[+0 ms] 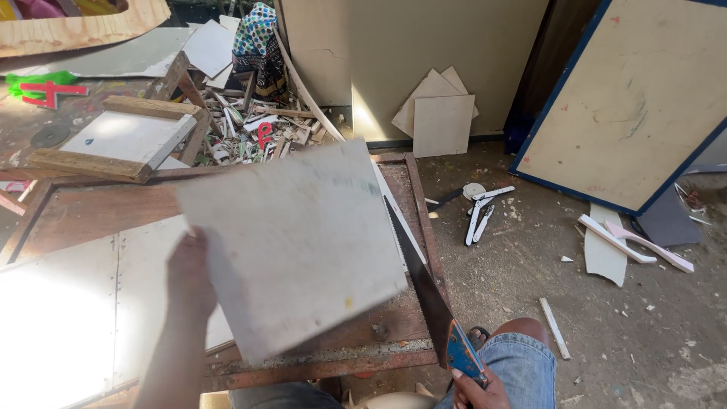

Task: Sawing a wooden board with a hand saw and assembling it into a wooden frame structure

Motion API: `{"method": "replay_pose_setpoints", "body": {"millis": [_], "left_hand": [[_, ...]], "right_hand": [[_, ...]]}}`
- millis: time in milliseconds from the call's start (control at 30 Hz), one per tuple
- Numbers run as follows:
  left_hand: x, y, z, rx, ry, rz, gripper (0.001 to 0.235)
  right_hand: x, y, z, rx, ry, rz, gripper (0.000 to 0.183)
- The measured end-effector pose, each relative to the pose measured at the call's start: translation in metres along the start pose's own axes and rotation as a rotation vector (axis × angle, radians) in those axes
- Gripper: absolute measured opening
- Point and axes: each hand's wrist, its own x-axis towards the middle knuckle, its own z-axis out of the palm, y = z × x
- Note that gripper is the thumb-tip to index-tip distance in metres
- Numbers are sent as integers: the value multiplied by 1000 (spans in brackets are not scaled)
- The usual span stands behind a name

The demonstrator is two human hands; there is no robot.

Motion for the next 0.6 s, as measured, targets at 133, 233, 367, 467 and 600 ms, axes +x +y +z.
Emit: {"method": "replay_pose_setpoints", "body": {"millis": [133, 233, 367, 467, 600], "left_hand": [[-9, 49, -43, -163, 139, 234, 31], [-4, 70, -55, -181, 15, 323, 45], [0, 60, -63, -144, -59, 216, 39], [3, 49, -66, -96, -61, 150, 21], [13, 25, -65, -262, -145, 181, 17]], "right_hand": [[5, 7, -4, 67, -12, 19, 28], [2, 8, -3, 43, 16, -14, 44], [18, 25, -13, -208, -6, -98, 46], [36, 45, -26, -35, -213, -52, 67], [73, 72, -45, 745, -1160, 179, 110]]}}
